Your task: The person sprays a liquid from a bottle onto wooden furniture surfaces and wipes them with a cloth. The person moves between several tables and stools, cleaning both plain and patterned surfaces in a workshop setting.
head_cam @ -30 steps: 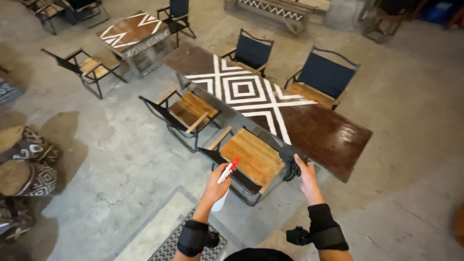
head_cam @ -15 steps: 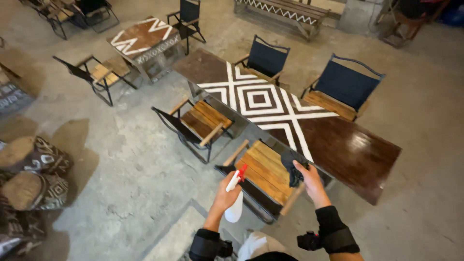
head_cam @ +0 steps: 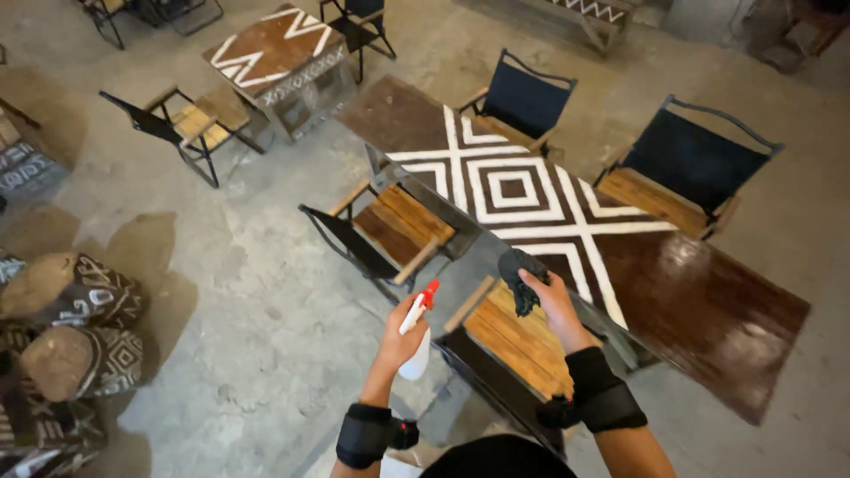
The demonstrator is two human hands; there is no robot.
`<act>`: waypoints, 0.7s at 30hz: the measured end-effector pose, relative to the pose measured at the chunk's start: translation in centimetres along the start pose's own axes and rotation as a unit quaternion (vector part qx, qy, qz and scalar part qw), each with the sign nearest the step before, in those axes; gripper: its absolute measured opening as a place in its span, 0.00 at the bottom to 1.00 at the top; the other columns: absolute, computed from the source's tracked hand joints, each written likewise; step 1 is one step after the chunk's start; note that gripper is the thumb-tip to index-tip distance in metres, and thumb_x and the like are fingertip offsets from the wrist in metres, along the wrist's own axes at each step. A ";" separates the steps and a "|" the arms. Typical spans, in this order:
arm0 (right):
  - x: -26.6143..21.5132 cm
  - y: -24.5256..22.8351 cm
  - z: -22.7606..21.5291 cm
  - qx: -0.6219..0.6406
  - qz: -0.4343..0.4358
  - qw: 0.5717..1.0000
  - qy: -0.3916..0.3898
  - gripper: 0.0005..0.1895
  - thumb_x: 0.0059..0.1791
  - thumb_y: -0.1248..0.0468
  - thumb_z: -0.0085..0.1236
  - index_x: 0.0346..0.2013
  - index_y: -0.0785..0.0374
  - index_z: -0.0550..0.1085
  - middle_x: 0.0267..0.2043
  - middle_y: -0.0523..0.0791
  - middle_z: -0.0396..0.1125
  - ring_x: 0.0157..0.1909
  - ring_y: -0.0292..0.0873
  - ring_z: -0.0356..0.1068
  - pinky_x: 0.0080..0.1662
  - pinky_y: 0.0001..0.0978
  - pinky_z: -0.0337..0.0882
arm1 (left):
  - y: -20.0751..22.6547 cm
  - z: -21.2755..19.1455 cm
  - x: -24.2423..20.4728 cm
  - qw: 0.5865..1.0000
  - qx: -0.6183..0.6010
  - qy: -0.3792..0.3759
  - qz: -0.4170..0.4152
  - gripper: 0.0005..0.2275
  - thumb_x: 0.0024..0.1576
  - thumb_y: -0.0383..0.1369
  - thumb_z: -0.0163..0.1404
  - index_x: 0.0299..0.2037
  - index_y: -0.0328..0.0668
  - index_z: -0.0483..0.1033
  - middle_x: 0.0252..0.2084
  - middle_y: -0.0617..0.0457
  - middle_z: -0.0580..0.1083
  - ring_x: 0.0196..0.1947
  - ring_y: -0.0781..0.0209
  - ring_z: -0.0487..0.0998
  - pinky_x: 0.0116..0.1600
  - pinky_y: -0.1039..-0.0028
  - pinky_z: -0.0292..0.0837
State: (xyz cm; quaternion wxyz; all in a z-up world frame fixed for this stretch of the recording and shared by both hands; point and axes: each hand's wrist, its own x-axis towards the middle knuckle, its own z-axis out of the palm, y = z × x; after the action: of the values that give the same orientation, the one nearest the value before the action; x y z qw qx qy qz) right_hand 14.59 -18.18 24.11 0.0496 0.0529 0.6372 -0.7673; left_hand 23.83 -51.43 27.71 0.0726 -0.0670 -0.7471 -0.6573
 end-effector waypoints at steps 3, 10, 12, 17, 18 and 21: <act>2.0 -0.3 4.4 0.007 -0.022 1.000 -0.010 0.21 0.49 0.56 0.64 0.49 0.68 0.78 0.43 0.41 0.75 0.42 0.32 0.72 0.45 0.26 0.71 | -3.5 -3.9 3.0 0.997 -0.019 -0.020 0.070 0.20 0.50 0.18 0.45 0.55 0.33 0.74 0.44 0.51 0.78 0.46 0.66 0.78 0.50 0.75 0.72; 4.3 0.9 13.6 0.020 -0.035 0.993 0.110 0.16 0.48 0.56 0.63 0.42 0.66 0.77 0.33 0.36 0.71 0.32 0.31 0.67 0.34 0.28 0.66 | -3.1 -12.8 10.5 0.994 0.035 -0.102 0.018 0.17 0.52 0.19 0.47 0.52 0.34 0.76 0.37 0.47 0.75 0.33 0.63 0.72 0.39 0.73 0.69; 5.5 2.5 14.9 0.000 -0.039 0.990 0.134 0.16 0.51 0.55 0.64 0.39 0.66 0.76 0.29 0.37 0.66 0.28 0.31 0.62 0.31 0.28 0.61 | -1.4 -14.8 13.0 0.987 0.010 -0.145 0.071 0.17 0.52 0.19 0.46 0.52 0.34 0.74 0.39 0.49 0.77 0.38 0.67 0.75 0.43 0.75 0.72; 5.1 1.7 18.3 0.003 -0.029 0.982 0.184 0.15 0.49 0.56 0.65 0.37 0.66 0.75 0.27 0.38 0.66 0.25 0.32 0.63 0.28 0.29 0.62 | -5.0 -16.3 17.4 0.978 0.029 -0.189 0.086 0.12 0.57 0.24 0.50 0.51 0.34 0.75 0.36 0.51 0.76 0.34 0.67 0.73 0.41 0.75 0.71; 5.3 1.3 18.2 0.012 -0.034 0.984 0.173 0.16 0.49 0.55 0.65 0.37 0.66 0.75 0.26 0.39 0.66 0.24 0.33 0.63 0.28 0.29 0.62 | -4.7 -16.1 18.4 0.975 0.051 -0.203 0.071 0.11 0.58 0.25 0.50 0.51 0.35 0.76 0.35 0.51 0.76 0.32 0.66 0.74 0.39 0.75 0.71; 5.9 -0.8 18.0 0.002 -0.030 0.974 0.224 0.15 0.49 0.56 0.65 0.39 0.66 0.76 0.28 0.38 0.67 0.26 0.32 0.64 0.28 0.28 0.63 | -5.6 -15.9 20.7 0.969 -0.040 -0.229 0.081 0.10 0.59 0.24 0.50 0.50 0.34 0.75 0.38 0.52 0.76 0.38 0.68 0.74 0.42 0.75 0.71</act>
State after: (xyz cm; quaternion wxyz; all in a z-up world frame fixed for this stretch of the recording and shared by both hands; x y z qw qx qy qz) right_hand 8.34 -35.78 27.33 -0.1179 0.2045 0.6320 -0.7381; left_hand 2.72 -67.78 28.36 -0.0504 -0.2787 -0.7092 -0.6456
